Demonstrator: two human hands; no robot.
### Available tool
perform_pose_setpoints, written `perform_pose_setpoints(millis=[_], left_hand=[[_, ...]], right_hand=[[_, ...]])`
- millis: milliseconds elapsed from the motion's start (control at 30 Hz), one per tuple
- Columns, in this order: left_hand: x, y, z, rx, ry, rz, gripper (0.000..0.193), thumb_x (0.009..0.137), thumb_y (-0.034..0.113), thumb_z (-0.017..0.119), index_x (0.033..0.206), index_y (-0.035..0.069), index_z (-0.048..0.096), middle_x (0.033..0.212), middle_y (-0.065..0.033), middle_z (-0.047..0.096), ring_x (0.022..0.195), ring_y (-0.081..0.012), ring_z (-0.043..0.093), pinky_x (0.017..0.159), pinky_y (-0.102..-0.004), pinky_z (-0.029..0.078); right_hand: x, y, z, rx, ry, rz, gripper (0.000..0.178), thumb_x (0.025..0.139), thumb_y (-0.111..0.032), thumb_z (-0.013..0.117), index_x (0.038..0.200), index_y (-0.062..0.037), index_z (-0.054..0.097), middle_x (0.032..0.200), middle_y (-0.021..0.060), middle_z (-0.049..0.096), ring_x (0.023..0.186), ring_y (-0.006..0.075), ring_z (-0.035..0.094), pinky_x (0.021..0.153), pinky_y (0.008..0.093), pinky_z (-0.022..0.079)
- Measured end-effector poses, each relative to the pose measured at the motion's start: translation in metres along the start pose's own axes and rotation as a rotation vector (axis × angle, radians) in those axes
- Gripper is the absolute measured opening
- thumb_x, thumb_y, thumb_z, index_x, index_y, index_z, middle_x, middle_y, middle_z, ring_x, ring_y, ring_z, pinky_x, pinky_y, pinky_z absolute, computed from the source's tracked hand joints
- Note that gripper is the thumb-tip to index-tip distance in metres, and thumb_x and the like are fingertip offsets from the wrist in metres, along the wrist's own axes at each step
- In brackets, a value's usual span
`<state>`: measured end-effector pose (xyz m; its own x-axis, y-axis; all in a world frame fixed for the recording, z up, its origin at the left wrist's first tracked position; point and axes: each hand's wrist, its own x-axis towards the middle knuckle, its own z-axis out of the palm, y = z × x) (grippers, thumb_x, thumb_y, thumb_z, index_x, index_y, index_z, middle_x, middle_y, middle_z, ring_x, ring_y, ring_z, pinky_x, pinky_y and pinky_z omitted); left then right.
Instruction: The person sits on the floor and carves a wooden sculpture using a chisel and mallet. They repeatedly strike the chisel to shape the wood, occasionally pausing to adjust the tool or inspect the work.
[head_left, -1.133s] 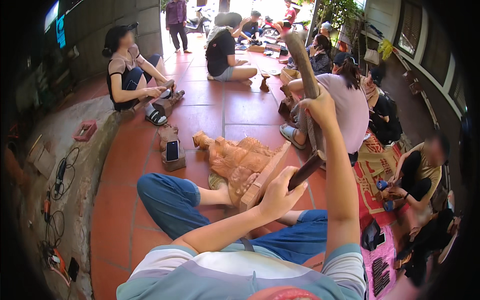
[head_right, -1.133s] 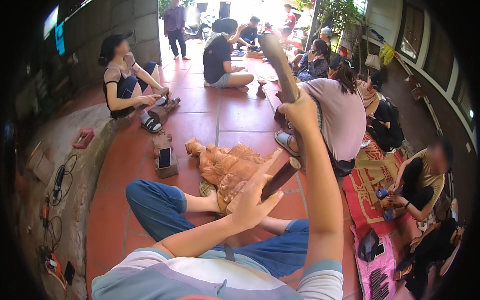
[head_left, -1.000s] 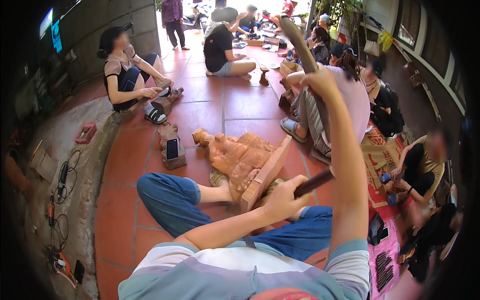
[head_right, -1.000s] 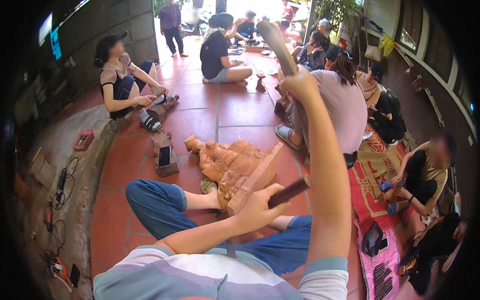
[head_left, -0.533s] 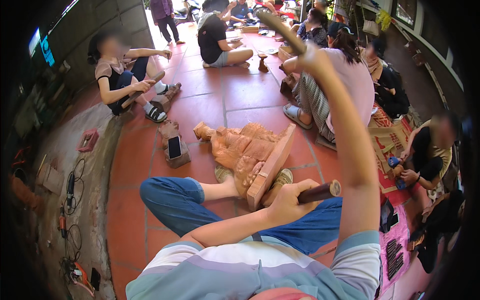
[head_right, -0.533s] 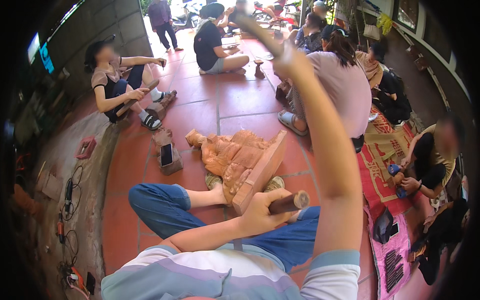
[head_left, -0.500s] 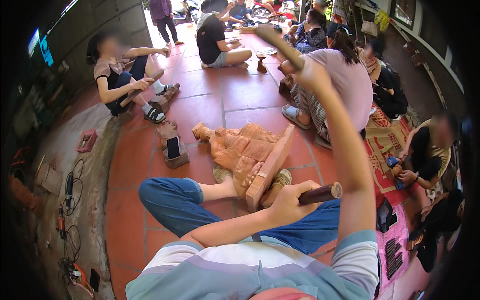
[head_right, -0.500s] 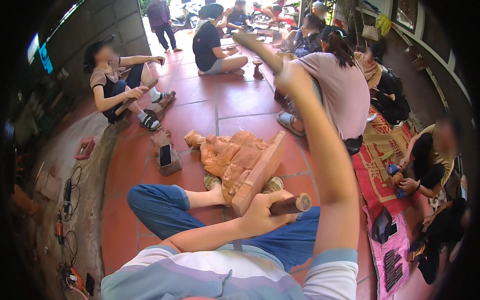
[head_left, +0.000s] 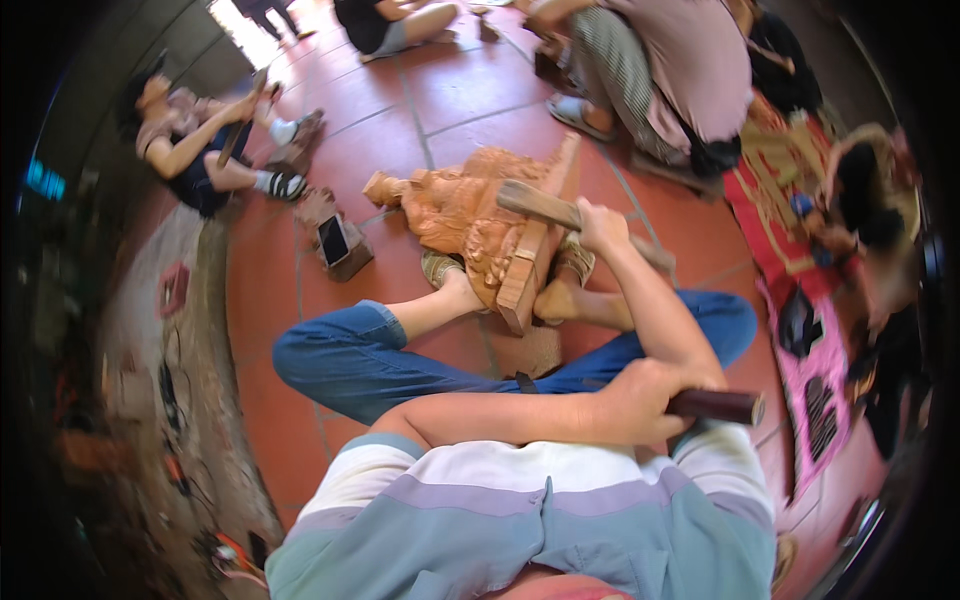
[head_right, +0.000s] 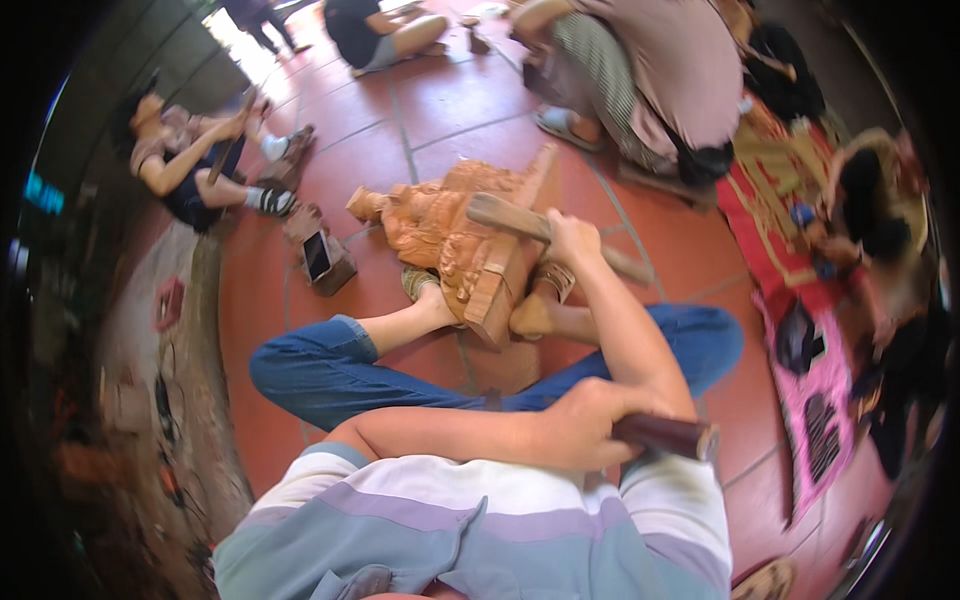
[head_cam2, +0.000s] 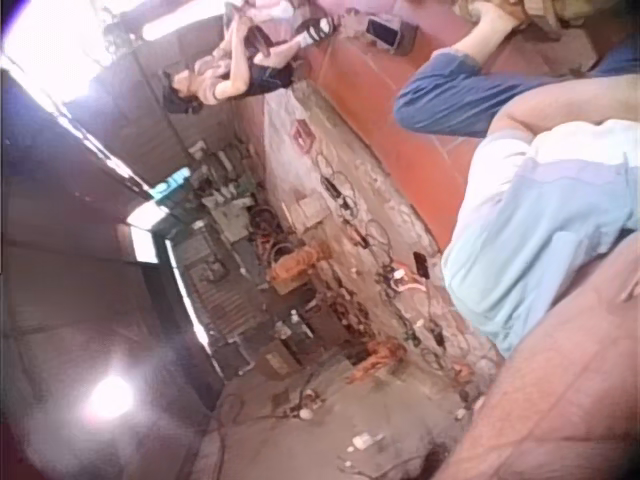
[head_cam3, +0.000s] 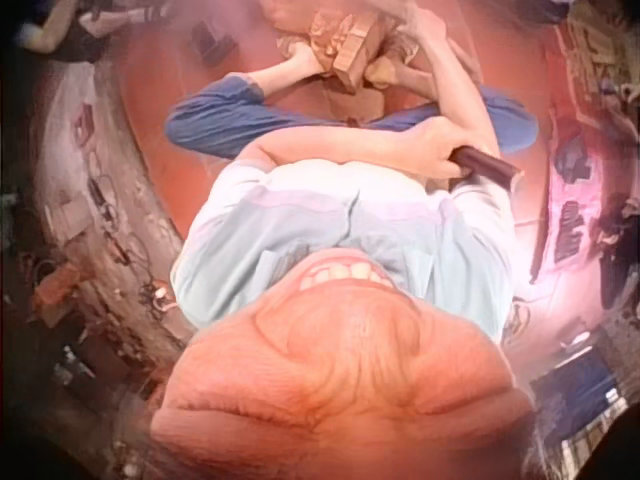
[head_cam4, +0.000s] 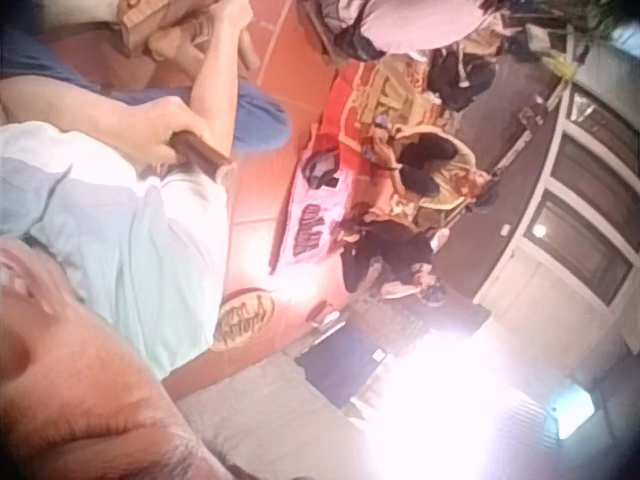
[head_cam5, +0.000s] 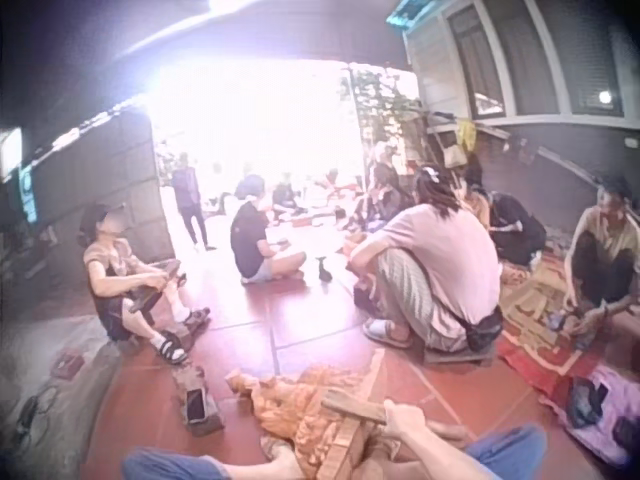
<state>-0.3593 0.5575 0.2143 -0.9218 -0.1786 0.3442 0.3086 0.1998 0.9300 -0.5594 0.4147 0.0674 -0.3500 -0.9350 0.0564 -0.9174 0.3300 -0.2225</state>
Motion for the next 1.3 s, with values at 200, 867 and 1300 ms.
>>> perform_pose_setpoints(millis=[200, 867, 1300], left_hand=[[0.005, -0.004, -0.004, -0.015, 0.063, 0.046, 0.038, 0.068, -0.007, 0.065, 0.104, 0.004, 0.061, 0.095, -0.0109, 0.066, 0.082, -0.0257, 0.067, 0.074, -0.0315, 0.052], [-0.045, -0.135, -0.143, 0.935, 0.418, -0.405, 0.044, 0.071, 0.003, 0.067, 0.115, 0.011, 0.065, 0.131, -0.0241, 0.049, 0.119, -0.0416, 0.048, 0.100, -0.0403, 0.042], [0.061, -0.140, -0.153, 0.264, 0.606, -0.369, 0.040, 0.085, 0.030, 0.066, 0.115, 0.008, 0.052, 0.089, -0.0187, 0.065, 0.085, -0.0370, 0.064, 0.073, -0.0446, 0.048]], right_hand=[[0.020, 0.014, -0.019, -0.060, -0.098, -0.043, 0.023, 0.078, -0.018, 0.065, 0.100, -0.0144, 0.060, 0.092, 0.0125, 0.069, 0.088, 0.0309, 0.068, 0.073, 0.0433, 0.054], [0.007, 0.026, -0.029, -0.007, -0.106, 0.127, 0.050, 0.070, -0.021, 0.068, 0.117, -0.0128, 0.053, 0.097, 0.0223, 0.066, 0.093, 0.0407, 0.063, 0.077, 0.0505, 0.049], [-0.024, 0.047, -0.125, 0.917, -0.086, 0.320, 0.047, 0.071, -0.004, 0.068, 0.114, -0.0028, 0.051, 0.082, 0.0010, 0.055, 0.069, 0.0096, 0.054, 0.062, 0.0240, 0.044]])
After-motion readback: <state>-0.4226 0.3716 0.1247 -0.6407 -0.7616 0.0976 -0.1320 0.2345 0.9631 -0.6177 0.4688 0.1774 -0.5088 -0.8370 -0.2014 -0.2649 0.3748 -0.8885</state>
